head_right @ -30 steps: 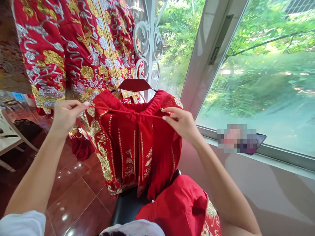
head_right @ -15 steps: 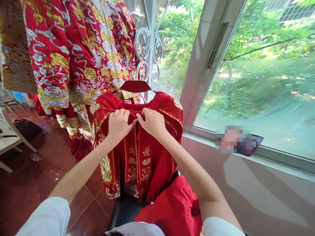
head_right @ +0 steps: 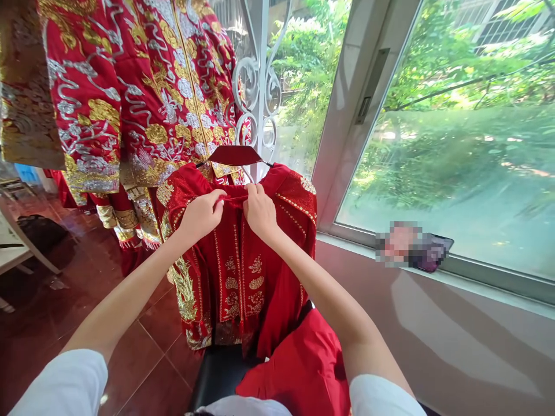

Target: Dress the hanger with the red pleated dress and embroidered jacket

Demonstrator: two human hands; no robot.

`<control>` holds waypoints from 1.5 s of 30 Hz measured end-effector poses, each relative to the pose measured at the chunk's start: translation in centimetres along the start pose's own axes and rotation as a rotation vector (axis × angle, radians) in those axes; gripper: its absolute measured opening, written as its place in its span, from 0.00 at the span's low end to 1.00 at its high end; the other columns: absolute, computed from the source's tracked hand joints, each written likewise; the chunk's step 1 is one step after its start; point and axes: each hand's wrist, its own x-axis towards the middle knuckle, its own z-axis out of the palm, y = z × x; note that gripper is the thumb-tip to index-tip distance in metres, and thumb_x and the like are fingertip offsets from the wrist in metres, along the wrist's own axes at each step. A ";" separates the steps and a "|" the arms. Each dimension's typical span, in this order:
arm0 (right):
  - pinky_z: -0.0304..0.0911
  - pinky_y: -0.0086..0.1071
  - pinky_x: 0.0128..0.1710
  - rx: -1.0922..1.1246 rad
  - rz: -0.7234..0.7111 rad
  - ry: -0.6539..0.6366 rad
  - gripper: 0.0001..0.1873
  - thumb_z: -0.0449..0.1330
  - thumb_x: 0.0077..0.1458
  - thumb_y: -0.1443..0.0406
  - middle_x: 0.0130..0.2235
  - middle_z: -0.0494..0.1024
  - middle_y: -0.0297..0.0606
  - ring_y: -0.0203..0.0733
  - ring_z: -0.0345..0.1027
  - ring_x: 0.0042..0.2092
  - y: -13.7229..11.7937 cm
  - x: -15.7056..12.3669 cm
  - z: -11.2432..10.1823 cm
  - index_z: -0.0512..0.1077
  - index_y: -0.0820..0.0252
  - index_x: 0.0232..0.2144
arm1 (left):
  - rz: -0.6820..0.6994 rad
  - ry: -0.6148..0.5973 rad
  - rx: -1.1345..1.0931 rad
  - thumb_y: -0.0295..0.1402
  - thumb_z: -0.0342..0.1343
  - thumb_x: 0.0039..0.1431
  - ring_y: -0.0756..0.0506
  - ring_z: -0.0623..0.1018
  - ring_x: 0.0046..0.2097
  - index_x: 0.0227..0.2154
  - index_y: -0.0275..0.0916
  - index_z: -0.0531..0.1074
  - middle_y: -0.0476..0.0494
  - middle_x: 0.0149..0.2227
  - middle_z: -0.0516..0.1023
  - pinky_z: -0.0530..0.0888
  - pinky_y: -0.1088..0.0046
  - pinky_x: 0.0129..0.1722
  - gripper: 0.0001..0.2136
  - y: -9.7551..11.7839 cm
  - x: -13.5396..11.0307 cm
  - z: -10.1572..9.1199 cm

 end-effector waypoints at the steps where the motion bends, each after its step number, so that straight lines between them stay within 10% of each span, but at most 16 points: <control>1: 0.58 0.34 0.37 0.089 0.039 0.024 0.18 0.45 0.55 0.72 0.43 0.74 0.48 0.45 0.67 0.39 -0.3 0.1 0.1 0.67 0.64 0.45 | -0.040 0.020 -0.097 0.29 0.51 0.59 0.44 0.74 0.30 0.43 0.38 0.72 0.44 0.28 0.76 0.64 0.70 0.29 0.11 0.2 0.0 0.0; 9: 0.56 0.33 0.32 0.276 0.109 0.159 0.08 0.50 0.57 0.66 0.18 0.63 0.27 0.35 0.55 0.22 1.6 1.6 -2.6 0.66 0.59 0.39 | -0.056 0.284 -0.371 0.30 0.57 0.52 0.51 0.64 0.20 0.27 0.41 0.68 0.55 0.17 0.66 0.61 0.71 0.27 0.03 -2.1 1.3 -3.0; 14: 0.59 0.34 0.35 0.204 0.081 0.136 0.11 0.53 0.54 0.70 0.17 0.62 0.25 0.34 0.56 0.22 2.9 2.1 -4.8 0.68 0.61 0.41 | -0.009 0.202 -0.464 0.33 0.57 0.52 0.51 0.60 0.19 0.28 0.42 0.68 0.57 0.14 0.61 0.61 0.71 0.26 0.04 -3.8 1.6 -5.0; 18: 0.59 0.31 0.28 0.337 0.076 -0.170 0.30 0.57 0.49 0.71 0.21 0.71 0.28 0.35 0.62 0.24 3.0 2.4 -6.1 0.61 0.66 0.57 | 0.047 0.024 -0.395 0.34 0.56 0.50 0.50 0.65 0.23 0.24 0.39 0.72 0.50 0.20 0.69 0.63 0.71 0.27 0.05 -3.8 1.0 -5.5; 24: 0.48 0.26 0.17 0.670 0.018 -0.638 0.41 0.60 0.45 0.71 0.22 0.73 0.27 0.30 0.58 0.19 1.8 3.6 -6.5 0.57 0.62 0.63 | 0.030 0.409 -0.048 0.28 0.53 0.57 0.43 0.73 0.36 0.27 0.38 0.77 0.40 0.32 0.74 0.67 0.68 0.34 0.08 -2.1 1.5 -3.4; 28: 0.51 0.26 0.18 0.876 0.077 -0.362 0.38 0.63 0.47 0.64 0.32 0.79 0.35 0.29 0.58 0.21 0.4 3.9 -5.0 0.60 0.58 0.61 | -0.081 0.515 -0.321 0.26 0.58 0.54 0.46 0.73 0.34 0.28 0.37 0.77 0.42 0.33 0.76 0.69 0.67 0.37 0.03 -1.2 3.1 -1.9; 33: 0.63 0.29 0.24 0.761 0.046 -0.036 0.36 0.59 0.52 0.63 0.40 0.80 0.39 0.33 0.65 0.26 -0.5 3.2 -2.4 0.58 0.53 0.63 | -0.132 0.102 -0.842 0.35 0.67 0.47 0.46 0.76 0.31 0.26 0.35 0.78 0.44 0.28 0.80 0.72 0.69 0.34 0.08 -0.3 3.4 -0.8; 45: 0.68 0.31 0.35 0.268 -0.236 0.029 0.31 0.45 0.62 0.66 0.52 0.76 0.40 0.40 0.72 0.37 0.0 1.4 0.3 0.51 0.52 0.67 | -0.032 0.089 -0.835 0.27 0.60 0.49 0.47 0.75 0.33 0.24 0.35 0.76 0.45 0.29 0.78 0.71 0.69 0.38 0.02 -1.2 2.7 1.3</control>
